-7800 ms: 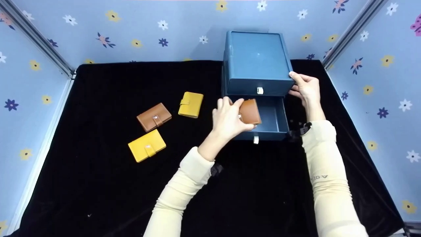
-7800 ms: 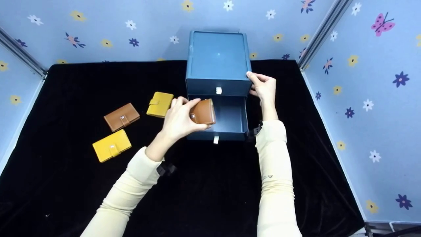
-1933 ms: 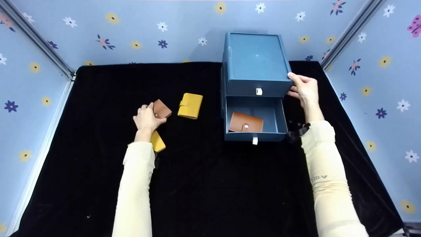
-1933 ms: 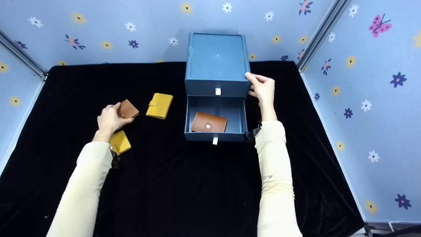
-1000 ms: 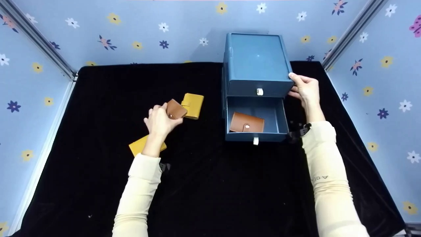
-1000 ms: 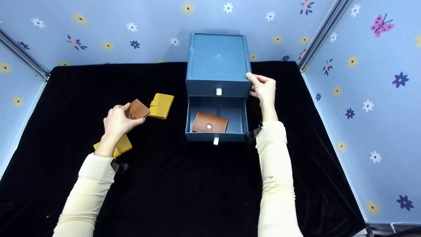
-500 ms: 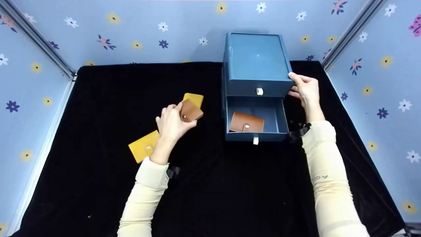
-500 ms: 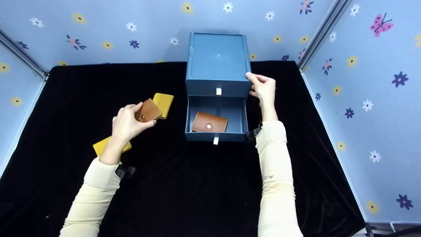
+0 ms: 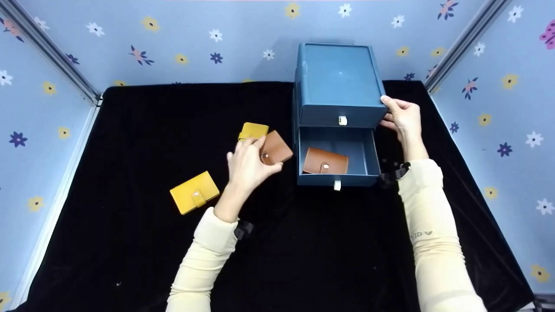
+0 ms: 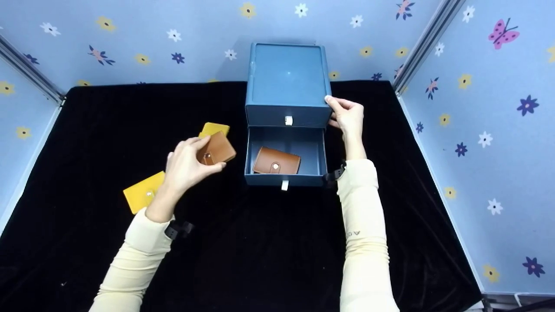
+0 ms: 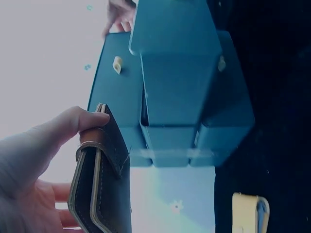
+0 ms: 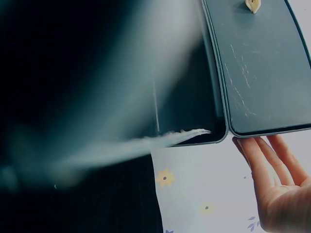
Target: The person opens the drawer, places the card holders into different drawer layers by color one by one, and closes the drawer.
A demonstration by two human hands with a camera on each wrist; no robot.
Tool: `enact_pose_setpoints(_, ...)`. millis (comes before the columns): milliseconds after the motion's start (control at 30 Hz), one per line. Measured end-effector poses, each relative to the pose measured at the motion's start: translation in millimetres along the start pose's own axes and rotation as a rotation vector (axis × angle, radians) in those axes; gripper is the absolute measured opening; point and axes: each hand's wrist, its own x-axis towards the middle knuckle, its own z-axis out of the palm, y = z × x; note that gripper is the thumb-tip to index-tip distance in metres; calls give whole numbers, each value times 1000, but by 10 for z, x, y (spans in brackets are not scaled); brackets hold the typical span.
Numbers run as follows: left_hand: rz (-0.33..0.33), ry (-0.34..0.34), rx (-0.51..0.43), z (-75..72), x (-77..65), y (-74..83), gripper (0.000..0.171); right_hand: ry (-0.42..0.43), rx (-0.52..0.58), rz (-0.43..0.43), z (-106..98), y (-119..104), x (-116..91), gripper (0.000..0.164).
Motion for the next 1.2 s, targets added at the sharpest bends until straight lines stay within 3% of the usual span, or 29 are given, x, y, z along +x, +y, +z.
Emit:
enact_pose_setpoints(500, 72, -42, -17, 137, 33, 367, 72, -4, 6, 2, -3, -1, -9, 20)
enact_pose_setpoints(1200, 135, -173, 47, 322, 300, 848, 74, -3, 3, -9, 3, 5, -9, 20)
